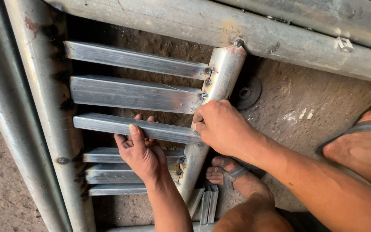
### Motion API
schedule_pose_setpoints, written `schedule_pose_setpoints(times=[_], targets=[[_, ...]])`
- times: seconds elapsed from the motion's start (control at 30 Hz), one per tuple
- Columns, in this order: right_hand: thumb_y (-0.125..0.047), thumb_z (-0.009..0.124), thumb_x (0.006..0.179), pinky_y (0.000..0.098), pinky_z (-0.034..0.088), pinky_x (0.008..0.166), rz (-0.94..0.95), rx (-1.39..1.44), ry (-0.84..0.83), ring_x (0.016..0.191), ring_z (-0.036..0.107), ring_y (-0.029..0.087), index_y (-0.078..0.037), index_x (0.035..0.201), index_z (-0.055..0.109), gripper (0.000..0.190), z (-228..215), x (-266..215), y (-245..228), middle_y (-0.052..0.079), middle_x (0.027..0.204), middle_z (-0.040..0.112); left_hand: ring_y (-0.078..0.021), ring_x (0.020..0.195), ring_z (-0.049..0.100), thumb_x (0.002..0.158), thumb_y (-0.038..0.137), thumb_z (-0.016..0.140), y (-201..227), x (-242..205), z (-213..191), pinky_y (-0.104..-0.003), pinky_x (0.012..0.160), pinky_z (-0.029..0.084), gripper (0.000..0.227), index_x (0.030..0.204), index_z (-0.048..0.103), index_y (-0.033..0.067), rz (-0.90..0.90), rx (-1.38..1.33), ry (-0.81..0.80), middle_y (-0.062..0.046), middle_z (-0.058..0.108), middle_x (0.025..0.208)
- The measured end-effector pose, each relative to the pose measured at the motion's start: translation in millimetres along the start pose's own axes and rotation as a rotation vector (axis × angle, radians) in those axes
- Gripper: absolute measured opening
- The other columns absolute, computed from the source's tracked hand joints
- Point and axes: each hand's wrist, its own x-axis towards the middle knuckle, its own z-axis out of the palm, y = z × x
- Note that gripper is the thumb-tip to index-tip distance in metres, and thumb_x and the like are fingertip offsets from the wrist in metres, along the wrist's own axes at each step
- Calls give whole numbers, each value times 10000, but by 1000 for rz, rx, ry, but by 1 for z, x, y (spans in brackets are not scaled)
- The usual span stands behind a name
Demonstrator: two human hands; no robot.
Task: Using an angle grinder to cut a small metal section and then fitting it into a larger metal gate structure.
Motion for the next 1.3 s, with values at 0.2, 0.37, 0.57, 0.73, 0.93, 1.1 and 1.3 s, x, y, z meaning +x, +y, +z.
schedule_pose_setpoints(times=[0.2,0.37,0.57,0.73,0.93,1.1,1.3], targets=[[-140,601,812,410,579,627,60,-12,-149,660,722,327,-107,1058,814,327,-31,-18,-21,182,727,764,-393,927,767,965,154,714,-1,1,-1,-509,818,686,451,1357,509,65,4,1,-3,-228,693,1134],[-97,561,853,316,523,538,98,-80,-360,515,625,217,-36,1321,681,487,-46,-28,-39,187,695,755,-400,945,763,970,159,711,-3,2,-4,-520,831,680,465,1373,497,68,3,6,-11,-229,688,1145],[-83,553,866,290,523,500,54,-151,-458,452,569,167,40,1361,611,514,-54,-20,-36,149,628,718,-386,947,765,969,161,711,-2,0,0,-506,832,687,473,1378,492,69,4,-5,0,-222,690,1150],[-34,543,874,249,466,441,81,-111,-494,431,531,131,23,1473,498,603,-56,-26,-42,227,811,760,-385,936,768,971,157,707,-2,0,0,-507,824,687,473,1379,486,61,10,-3,4,-226,693,1147],[-70,568,802,323,590,611,119,-135,-544,591,711,201,-26,1440,561,640,-69,-42,-58,124,724,800,-391,934,766,964,153,714,0,0,1,-515,818,688,499,1391,475,51,8,-2,3,-237,693,1146],[-71,549,791,344,605,663,52,-18,-599,596,747,219,-25,1317,717,554,-70,-33,-48,114,628,754,-382,911,770,965,149,711,-2,0,0,-501,788,694,454,1352,493,55,12,-7,19,-229,700,1142],[-101,567,816,330,602,639,58,12,-179,549,763,196,-31,1035,792,321,-49,-14,-24,101,588,741,-379,922,770,966,155,712,-2,1,-1,-480,779,694,466,1359,487,44,23,11,8,-236,694,1145]])
